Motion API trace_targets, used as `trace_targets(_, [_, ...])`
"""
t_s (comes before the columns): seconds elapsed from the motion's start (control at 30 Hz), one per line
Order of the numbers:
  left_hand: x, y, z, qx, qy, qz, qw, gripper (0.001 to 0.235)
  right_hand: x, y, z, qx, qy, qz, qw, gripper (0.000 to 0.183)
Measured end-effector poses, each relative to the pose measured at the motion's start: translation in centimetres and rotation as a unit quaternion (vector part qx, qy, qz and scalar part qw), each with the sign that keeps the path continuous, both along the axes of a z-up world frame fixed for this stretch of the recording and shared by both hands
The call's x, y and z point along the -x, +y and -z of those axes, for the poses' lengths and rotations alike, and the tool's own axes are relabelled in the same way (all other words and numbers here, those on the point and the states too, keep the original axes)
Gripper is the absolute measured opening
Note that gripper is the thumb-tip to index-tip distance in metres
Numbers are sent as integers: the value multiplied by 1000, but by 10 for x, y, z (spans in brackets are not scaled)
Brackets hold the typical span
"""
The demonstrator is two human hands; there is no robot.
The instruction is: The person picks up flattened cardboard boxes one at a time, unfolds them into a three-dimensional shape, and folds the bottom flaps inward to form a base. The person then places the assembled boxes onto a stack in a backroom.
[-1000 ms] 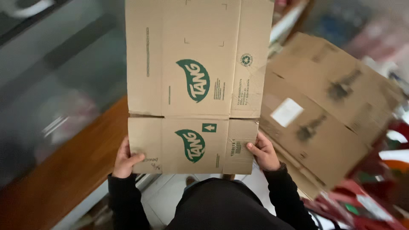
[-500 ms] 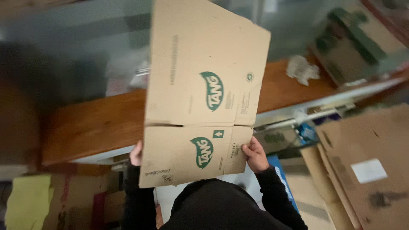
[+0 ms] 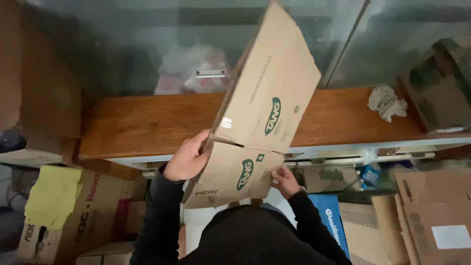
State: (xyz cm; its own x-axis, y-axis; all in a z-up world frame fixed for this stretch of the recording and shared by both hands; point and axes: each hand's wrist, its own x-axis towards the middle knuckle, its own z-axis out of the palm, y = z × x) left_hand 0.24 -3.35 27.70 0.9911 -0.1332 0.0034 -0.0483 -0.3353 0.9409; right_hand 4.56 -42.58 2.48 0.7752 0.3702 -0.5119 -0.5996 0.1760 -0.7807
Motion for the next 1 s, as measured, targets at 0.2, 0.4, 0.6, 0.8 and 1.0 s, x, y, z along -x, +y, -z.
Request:
trace_targets(0.2, [0,-25,-25,-4,-34,-91,995,50,-35,1,1,167,-39,-61,983,56])
trace_targets(0.4, [-3,-41,-70,-103,-48,-103,988,47,-63,-6,-124,266,-170,-43,948,91])
trace_targets(0.6, [-8,-61,-104,-218,-3,-159,963,49,-94,-3,-226,189,-623,10,759,94])
trace_targets(0.8, [-13,-69,-146,-280,0,-217,935,54,-102,14,-255,73,-765,-80,635,130])
trace_targets(1.0, [-38,-34,-155,-324,23,-237,916,48,-101,18,-264,69,-786,-79,609,116])
